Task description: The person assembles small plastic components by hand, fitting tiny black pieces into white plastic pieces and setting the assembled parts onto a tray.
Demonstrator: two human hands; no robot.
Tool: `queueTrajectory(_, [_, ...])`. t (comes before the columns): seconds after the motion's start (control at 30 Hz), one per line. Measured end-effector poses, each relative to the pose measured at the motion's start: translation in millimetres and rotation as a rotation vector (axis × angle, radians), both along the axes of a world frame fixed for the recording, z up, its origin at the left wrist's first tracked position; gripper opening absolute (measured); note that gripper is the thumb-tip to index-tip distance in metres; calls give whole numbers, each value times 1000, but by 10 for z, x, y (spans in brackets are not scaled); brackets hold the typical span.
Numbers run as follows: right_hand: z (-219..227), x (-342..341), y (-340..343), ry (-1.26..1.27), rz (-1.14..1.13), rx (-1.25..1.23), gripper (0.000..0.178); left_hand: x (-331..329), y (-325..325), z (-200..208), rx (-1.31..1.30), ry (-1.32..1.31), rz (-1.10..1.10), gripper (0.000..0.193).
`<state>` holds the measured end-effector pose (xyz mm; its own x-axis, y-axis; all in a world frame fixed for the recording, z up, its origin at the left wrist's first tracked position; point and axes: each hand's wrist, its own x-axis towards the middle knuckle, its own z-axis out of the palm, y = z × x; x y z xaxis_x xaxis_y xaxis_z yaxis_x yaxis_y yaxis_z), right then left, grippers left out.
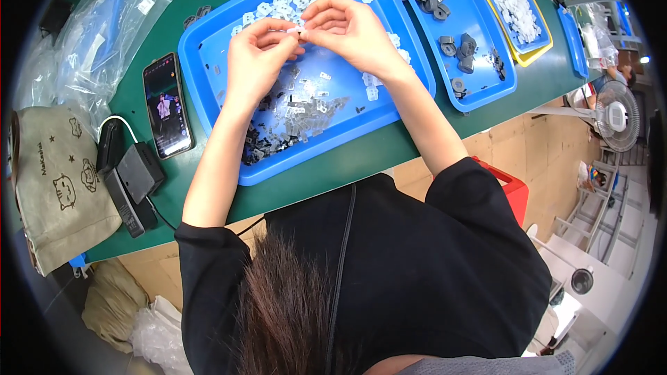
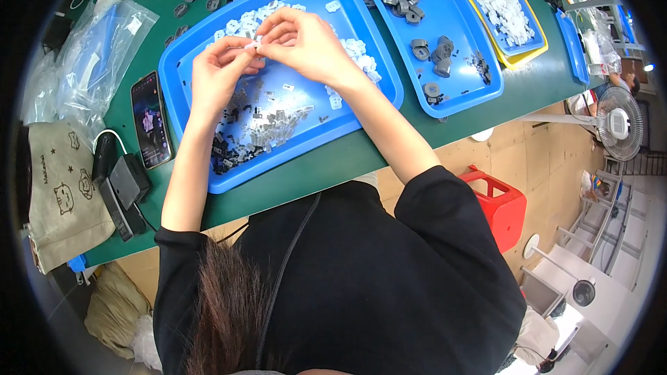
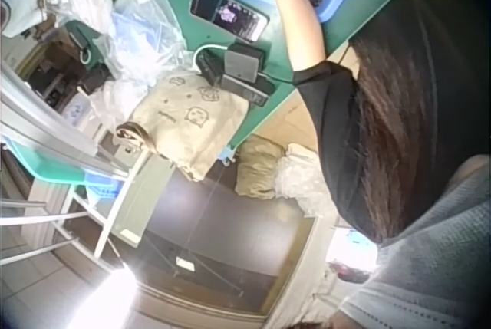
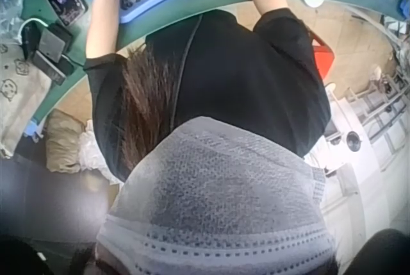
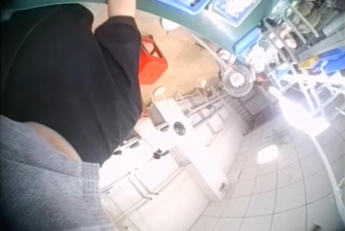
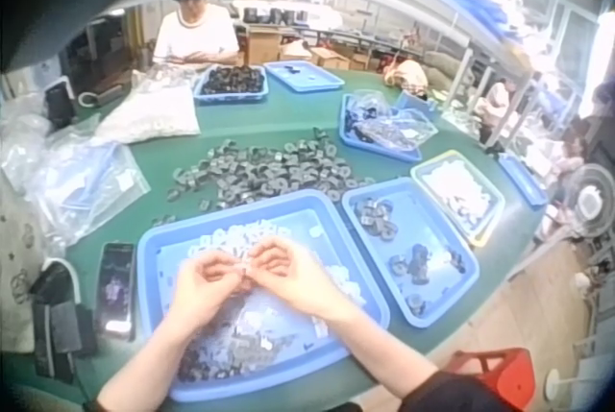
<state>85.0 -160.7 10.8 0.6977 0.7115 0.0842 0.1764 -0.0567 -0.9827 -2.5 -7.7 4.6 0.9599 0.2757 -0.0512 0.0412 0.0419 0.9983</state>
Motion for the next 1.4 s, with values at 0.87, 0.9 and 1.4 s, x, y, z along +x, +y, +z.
queueTrajectory(0.87, [132, -191, -154, -590, 295, -564, 15, 8, 24, 66, -208, -31, -23, 31])
queueTrajectory(0.9, [145, -196, -153, -610, 267, -574, 14, 9, 17, 68, -198, -76, -23, 29])
queueTrajectory(1.4, [238, -61, -133, 101, -116, 212, 18, -53, -130, 117, -47, -254, -61, 29])
